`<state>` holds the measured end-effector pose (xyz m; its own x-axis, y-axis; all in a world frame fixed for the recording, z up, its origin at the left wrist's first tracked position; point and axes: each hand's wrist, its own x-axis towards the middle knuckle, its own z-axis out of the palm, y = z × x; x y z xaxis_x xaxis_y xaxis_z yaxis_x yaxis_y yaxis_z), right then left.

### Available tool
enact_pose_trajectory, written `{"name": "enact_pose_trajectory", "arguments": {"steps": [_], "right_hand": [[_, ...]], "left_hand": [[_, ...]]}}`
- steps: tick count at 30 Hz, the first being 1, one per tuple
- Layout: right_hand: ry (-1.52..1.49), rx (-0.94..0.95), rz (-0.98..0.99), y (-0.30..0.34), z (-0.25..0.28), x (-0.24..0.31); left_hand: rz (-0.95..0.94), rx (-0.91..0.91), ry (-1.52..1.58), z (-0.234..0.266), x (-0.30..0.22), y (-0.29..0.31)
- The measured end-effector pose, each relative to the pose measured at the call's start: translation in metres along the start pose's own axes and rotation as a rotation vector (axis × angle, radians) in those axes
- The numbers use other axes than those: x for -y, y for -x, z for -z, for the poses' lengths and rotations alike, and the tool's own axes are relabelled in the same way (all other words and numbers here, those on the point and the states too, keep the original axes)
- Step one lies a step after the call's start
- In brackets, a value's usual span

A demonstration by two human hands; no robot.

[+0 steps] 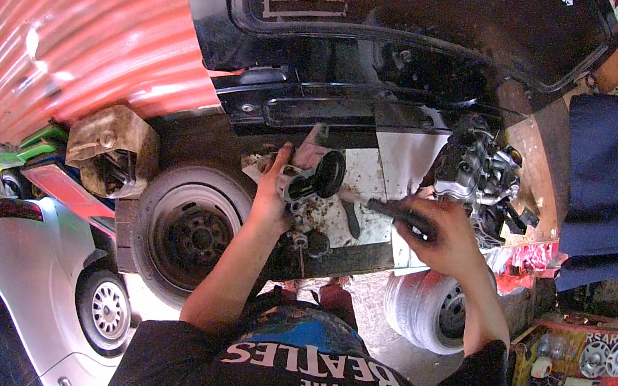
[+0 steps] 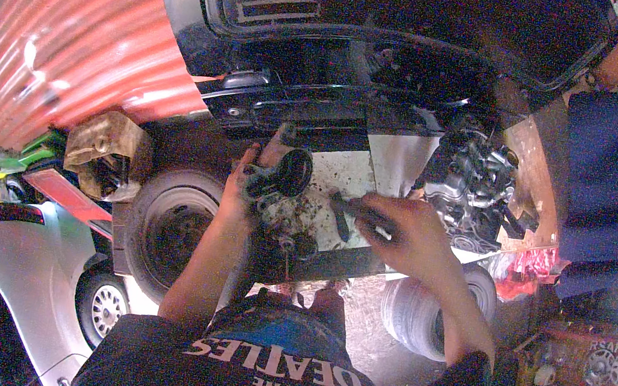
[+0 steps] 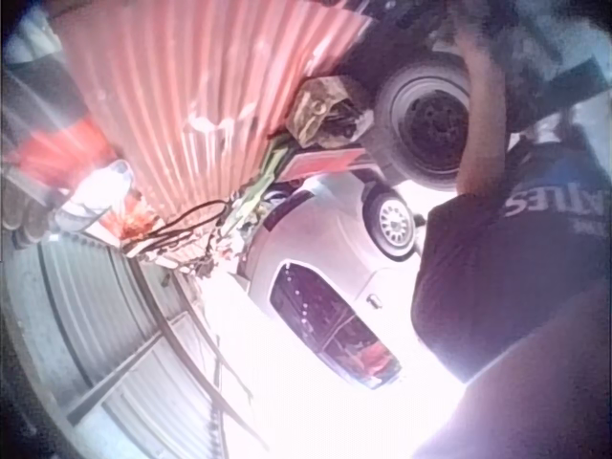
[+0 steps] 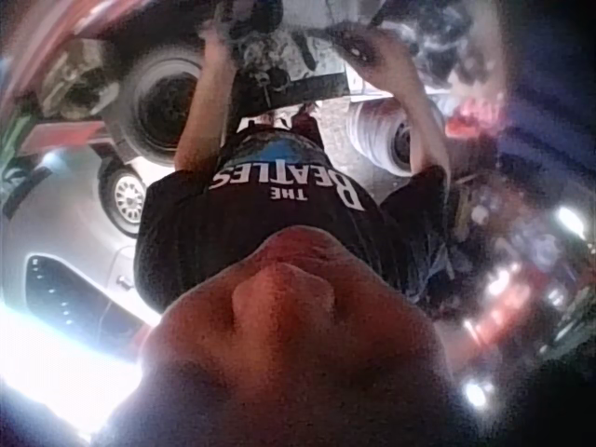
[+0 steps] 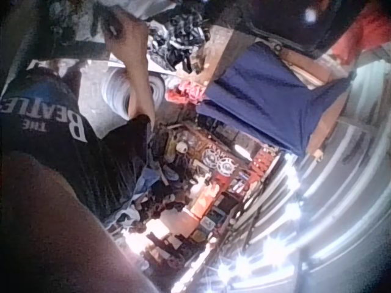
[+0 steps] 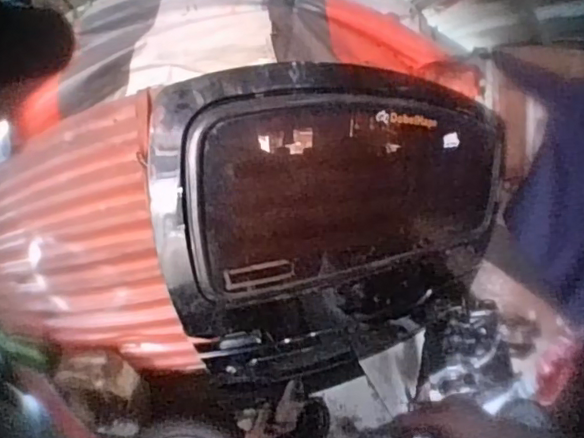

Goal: The person uses a wire brush to scrub a metal engine part held in the left hand, repeatedly rotating the part to clean different surfaces. The person continues scrubbing the same part throughout the clip.

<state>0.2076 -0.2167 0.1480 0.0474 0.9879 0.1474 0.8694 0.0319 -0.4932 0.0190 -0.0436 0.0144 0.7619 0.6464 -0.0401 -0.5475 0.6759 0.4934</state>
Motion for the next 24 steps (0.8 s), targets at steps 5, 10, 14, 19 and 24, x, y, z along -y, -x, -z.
{"name": "enact_pose_trajectory", "arguments": {"steps": [5,10,14,19,24], "right_hand": [[0.077,0.045,0.044,0.0,0.001,-0.001],[0.273,-0.073,0.136,-0.004,0.002,-0.003],[0.581,-0.08,0.382,-0.003,-0.004,-0.01],[0.519,-0.189,0.371,-0.002,-0.006,-0.009],[0.04,-0.247,0.223,-0.011,-0.032,0.001]], "left_hand": [[0.021,-0.05,-0.041,0.033,0.011,-0.005],[0.028,-0.176,-0.09,0.033,0.018,-0.004],[0.089,-0.189,0.06,0.04,0.016,-0.005],[0.136,-0.221,0.034,0.015,0.002,0.012],[0.15,-0.115,0.074,0.017,0.01,0.01]]}}
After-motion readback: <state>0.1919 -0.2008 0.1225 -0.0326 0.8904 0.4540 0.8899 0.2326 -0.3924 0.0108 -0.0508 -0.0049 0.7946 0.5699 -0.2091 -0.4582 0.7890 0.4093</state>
